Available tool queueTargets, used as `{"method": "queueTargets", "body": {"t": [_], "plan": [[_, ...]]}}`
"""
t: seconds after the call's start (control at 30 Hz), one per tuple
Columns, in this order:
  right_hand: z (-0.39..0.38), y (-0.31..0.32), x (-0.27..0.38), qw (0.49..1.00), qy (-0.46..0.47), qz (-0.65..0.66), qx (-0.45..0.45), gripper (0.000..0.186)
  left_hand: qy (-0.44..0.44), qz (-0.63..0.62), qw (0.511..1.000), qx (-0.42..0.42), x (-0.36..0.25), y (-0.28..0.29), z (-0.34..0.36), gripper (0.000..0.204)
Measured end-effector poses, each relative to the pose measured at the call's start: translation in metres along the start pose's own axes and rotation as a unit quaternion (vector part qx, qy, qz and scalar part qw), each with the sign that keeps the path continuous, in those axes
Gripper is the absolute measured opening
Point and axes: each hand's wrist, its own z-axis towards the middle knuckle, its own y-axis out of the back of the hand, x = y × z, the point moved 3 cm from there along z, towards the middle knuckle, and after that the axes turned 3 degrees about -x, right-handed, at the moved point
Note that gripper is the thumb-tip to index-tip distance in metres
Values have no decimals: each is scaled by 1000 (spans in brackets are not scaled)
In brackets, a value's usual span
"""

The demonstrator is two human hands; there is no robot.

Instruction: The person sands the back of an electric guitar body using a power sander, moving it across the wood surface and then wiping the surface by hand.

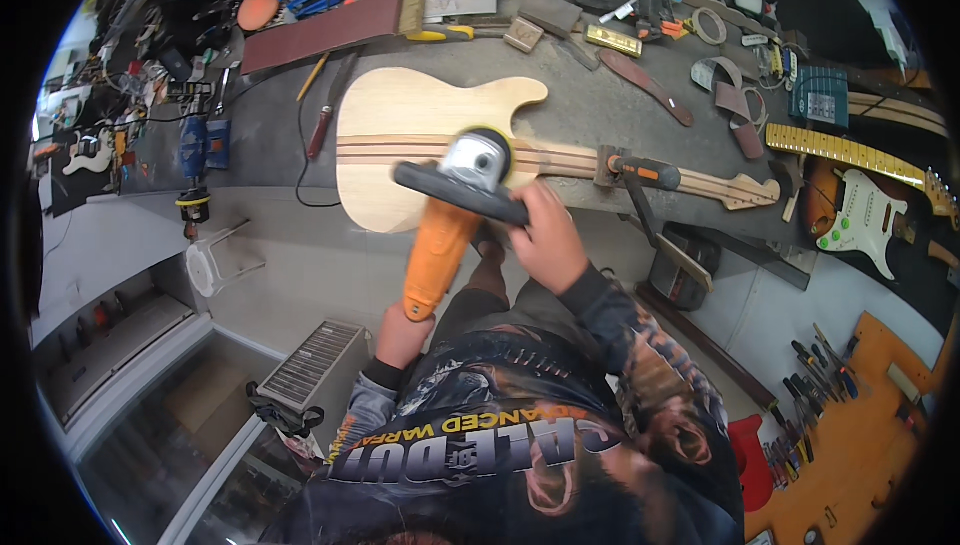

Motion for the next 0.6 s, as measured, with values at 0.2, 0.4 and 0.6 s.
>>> {"method": "queueTargets", "body": {"t": [0.2, 0.4, 0.6], "plan": [[-16, -28, 55, 987, -4, -46, 156, 34, -43, 88, 995, 19, 47, 8, -57, 33], [-9, -95, 167, 947, 186, 43, 259, 40, 18, -7, 999, -41, 90, 82, -131, 49], [-10, -133, 310, 860, 376, 77, 336, 32, -80, -440, 891, 76, 130, 194, -145, 101]]}}
